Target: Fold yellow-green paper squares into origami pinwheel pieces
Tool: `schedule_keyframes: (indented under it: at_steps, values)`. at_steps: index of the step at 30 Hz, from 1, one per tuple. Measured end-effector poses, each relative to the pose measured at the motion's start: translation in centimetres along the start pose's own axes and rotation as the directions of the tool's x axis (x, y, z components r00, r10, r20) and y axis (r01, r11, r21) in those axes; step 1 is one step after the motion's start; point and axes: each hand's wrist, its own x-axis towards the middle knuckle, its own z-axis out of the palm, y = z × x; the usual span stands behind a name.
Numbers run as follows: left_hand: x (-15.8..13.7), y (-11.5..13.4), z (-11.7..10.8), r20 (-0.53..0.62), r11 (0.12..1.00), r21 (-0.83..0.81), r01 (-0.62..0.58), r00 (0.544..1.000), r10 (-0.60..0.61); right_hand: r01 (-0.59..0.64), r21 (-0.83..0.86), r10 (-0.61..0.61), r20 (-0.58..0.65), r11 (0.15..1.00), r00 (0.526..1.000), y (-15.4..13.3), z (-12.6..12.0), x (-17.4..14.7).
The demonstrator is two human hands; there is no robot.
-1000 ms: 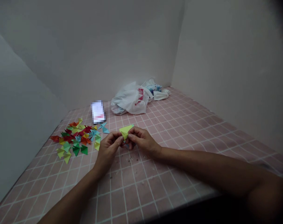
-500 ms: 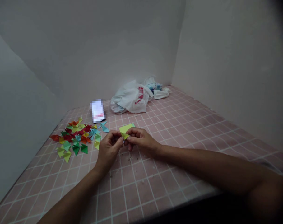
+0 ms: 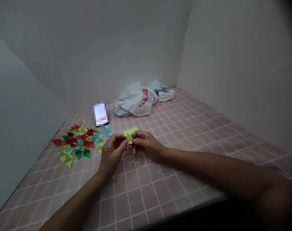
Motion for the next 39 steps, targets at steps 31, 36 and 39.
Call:
schedule_keyframes:
  at_steps: [31, 36, 39]
  values:
    - [-0.32, -0.4, -0.37, 0.034, 0.976, 0.194, -0.097, 0.995, 0.092, 0.086, 0.011, -0.085, -0.09, 0.996, 0.992, 0.1, -0.02, 0.23]
    - [-0.32, -0.32, -0.23, 0.023, 0.978, 0.189, -0.088, 0.996, 0.085, 0.1, 0.004, -0.099, -0.08, 0.995, 0.992, 0.16, -0.06, 0.21]
    - [-0.27, -0.57, -0.22, 0.012, 0.984, 0.168, -0.055, 0.998, 0.054, 0.124, -0.014, -0.125, -0.058, 0.992, 0.991, 0.27, -0.14, 0.23]
